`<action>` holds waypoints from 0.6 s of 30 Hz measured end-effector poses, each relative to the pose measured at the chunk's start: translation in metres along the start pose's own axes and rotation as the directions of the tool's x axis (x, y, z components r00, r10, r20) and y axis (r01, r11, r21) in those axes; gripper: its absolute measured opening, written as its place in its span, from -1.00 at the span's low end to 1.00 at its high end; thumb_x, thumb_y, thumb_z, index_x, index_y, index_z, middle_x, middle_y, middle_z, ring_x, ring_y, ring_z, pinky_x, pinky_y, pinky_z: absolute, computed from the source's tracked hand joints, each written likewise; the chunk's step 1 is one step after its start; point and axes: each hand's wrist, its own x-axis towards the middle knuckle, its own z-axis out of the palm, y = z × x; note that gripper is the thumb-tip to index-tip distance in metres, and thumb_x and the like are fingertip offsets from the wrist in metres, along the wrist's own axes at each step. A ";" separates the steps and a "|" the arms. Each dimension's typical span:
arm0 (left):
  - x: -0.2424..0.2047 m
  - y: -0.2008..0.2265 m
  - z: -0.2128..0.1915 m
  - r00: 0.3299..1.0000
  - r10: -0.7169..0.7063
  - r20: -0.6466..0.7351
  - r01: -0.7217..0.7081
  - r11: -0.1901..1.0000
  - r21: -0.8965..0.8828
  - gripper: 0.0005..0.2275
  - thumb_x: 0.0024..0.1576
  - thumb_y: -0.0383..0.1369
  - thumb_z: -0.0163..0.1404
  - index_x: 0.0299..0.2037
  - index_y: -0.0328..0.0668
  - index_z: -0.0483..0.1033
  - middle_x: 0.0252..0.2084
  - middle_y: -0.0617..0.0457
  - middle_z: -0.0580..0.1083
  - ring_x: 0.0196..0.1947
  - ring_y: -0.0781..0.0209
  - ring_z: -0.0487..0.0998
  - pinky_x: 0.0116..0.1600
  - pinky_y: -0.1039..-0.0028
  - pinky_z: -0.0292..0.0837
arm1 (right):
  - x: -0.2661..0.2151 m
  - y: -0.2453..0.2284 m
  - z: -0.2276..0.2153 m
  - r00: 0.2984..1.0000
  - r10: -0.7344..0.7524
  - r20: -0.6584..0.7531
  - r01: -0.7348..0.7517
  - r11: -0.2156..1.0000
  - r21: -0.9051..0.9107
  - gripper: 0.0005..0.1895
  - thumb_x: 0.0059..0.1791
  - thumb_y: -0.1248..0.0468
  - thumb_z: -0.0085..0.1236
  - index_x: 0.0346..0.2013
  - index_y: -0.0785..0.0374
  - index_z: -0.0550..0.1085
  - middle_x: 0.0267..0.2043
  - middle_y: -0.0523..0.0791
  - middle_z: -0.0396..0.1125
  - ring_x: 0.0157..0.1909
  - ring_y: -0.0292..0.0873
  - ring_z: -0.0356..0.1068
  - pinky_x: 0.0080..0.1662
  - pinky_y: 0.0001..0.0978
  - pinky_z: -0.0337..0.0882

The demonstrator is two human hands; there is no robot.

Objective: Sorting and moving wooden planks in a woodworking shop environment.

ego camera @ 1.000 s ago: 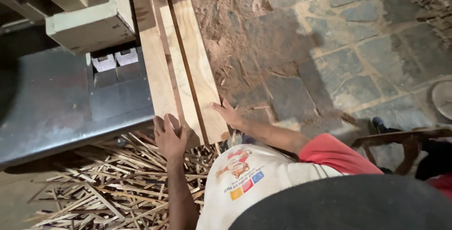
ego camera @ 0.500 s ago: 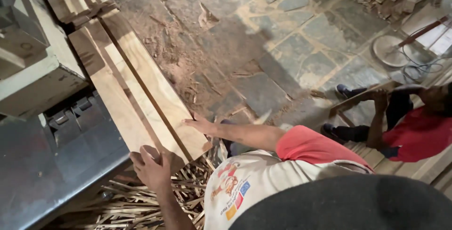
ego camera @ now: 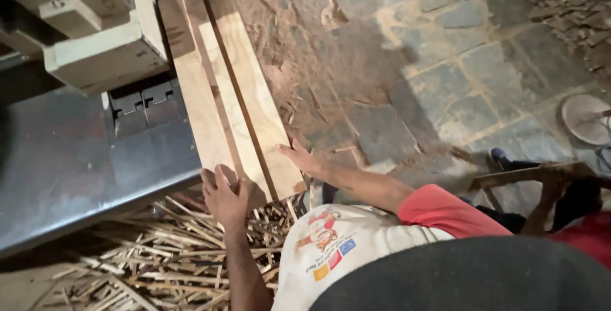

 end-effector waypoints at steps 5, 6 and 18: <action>0.000 0.002 0.000 1.000 0.010 -0.026 -0.010 1.000 0.001 -0.25 0.11 -0.03 0.12 0.50 -0.08 0.15 0.57 -0.36 -0.06 0.44 -0.42 0.11 0.43 -0.12 0.15 | -0.006 -0.001 0.000 0.998 0.058 -0.006 -0.058 0.998 -0.038 -0.22 0.12 0.09 0.10 0.53 0.27 0.00 0.43 -0.08 0.15 0.42 -0.21 0.10 0.36 -0.35 0.12; 0.003 0.006 -0.003 0.999 -0.032 0.020 0.032 0.999 0.006 -0.24 0.08 -0.02 0.14 0.48 -0.06 0.15 0.57 -0.30 -0.09 0.46 -0.37 0.08 0.43 -0.12 0.12 | -0.003 0.002 0.000 0.999 0.032 0.006 -0.032 0.999 0.001 -0.22 0.12 0.10 0.10 0.52 0.29 -0.01 0.43 -0.08 0.13 0.42 -0.21 0.10 0.36 -0.34 0.14; 0.009 0.029 -0.025 0.997 -0.068 0.036 0.064 0.991 0.119 -0.41 0.01 -0.01 0.20 0.22 0.00 0.35 0.49 -0.27 0.03 0.47 -0.35 0.00 0.44 -0.22 -0.08 | 0.010 0.027 0.001 0.998 -0.053 0.027 0.056 0.991 -0.119 -0.23 0.10 0.10 0.12 0.45 0.35 -0.02 0.35 0.02 0.15 0.37 -0.10 0.15 0.35 -0.26 0.21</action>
